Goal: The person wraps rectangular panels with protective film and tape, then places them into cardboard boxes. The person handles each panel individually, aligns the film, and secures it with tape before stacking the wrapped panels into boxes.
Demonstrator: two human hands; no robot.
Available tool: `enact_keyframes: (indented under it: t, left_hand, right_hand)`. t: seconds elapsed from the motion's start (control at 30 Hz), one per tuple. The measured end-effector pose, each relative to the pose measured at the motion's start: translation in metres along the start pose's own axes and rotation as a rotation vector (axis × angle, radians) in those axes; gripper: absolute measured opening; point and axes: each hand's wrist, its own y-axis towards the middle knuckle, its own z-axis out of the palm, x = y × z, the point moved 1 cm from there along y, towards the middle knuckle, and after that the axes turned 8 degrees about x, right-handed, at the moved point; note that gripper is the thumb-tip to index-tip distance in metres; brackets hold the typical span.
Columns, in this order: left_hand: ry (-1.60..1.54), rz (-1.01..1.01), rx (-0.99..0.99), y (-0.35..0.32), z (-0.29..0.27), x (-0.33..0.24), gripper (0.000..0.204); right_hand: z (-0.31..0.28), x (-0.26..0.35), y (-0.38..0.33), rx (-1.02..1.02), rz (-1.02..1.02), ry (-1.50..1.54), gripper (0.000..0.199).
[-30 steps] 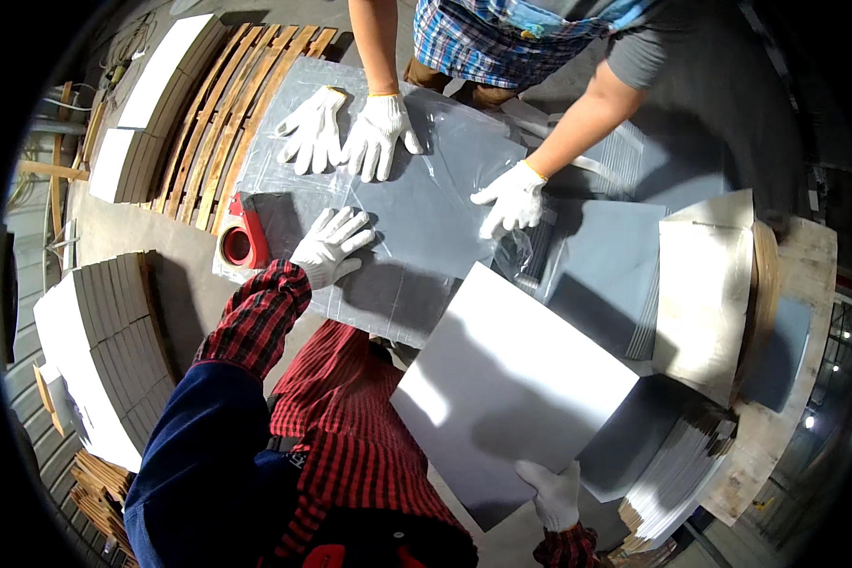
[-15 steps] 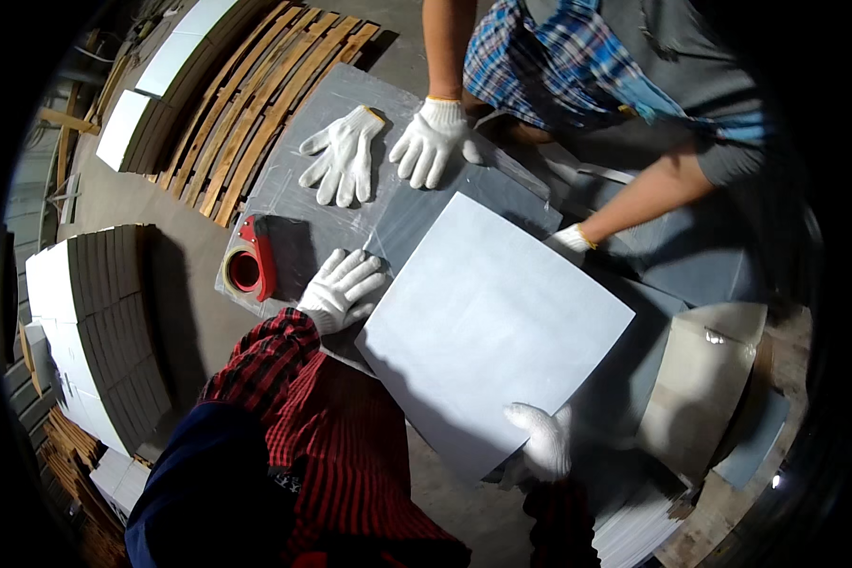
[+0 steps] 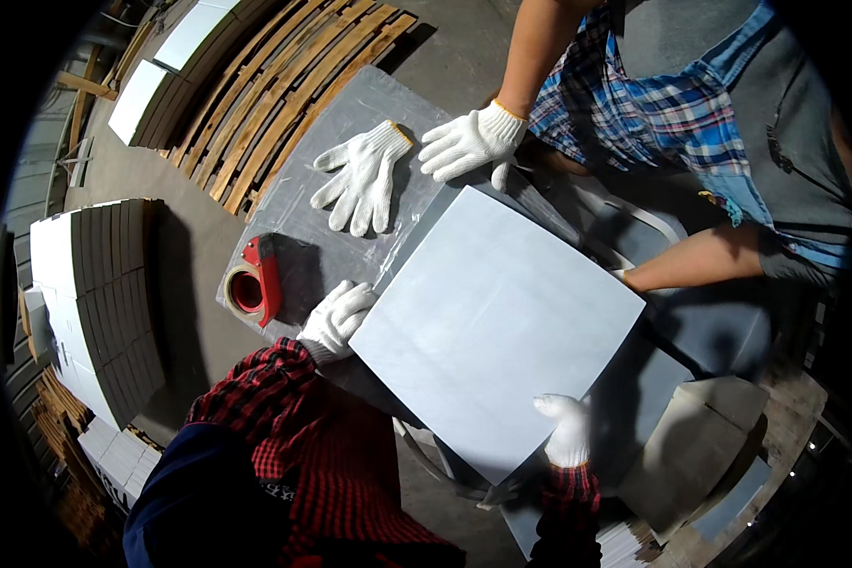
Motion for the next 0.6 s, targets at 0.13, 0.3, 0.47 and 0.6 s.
enact_keyframes:
  t: [0.13, 0.3, 0.47, 0.6]
  left_hand:
    - [-0.025, 0.066, -0.011, 0.006, -0.001, 0.009, 0.048]
    - [0.003, 0.020, 0.009, 0.001, 0.001, 0.011, 0.052]
    - [-0.010, -0.088, -0.068, -0.006, 0.016, 0.016, 0.054]
    - [-0.050, -0.124, -0.248, 0.006, 0.015, 0.005, 0.052]
  right_hand:
    - [-0.014, -0.003, 0.023, -0.030, -0.021, -0.076, 0.014]
    - [-0.020, -0.007, 0.049, 0.043, 0.007, -0.190, 0.025]
    - [-0.028, -0.022, 0.076, 0.070, 0.042, -0.169, 0.035]
    - [-0.041, -0.044, 0.099, 0.129, 0.043, -0.069, 0.035]
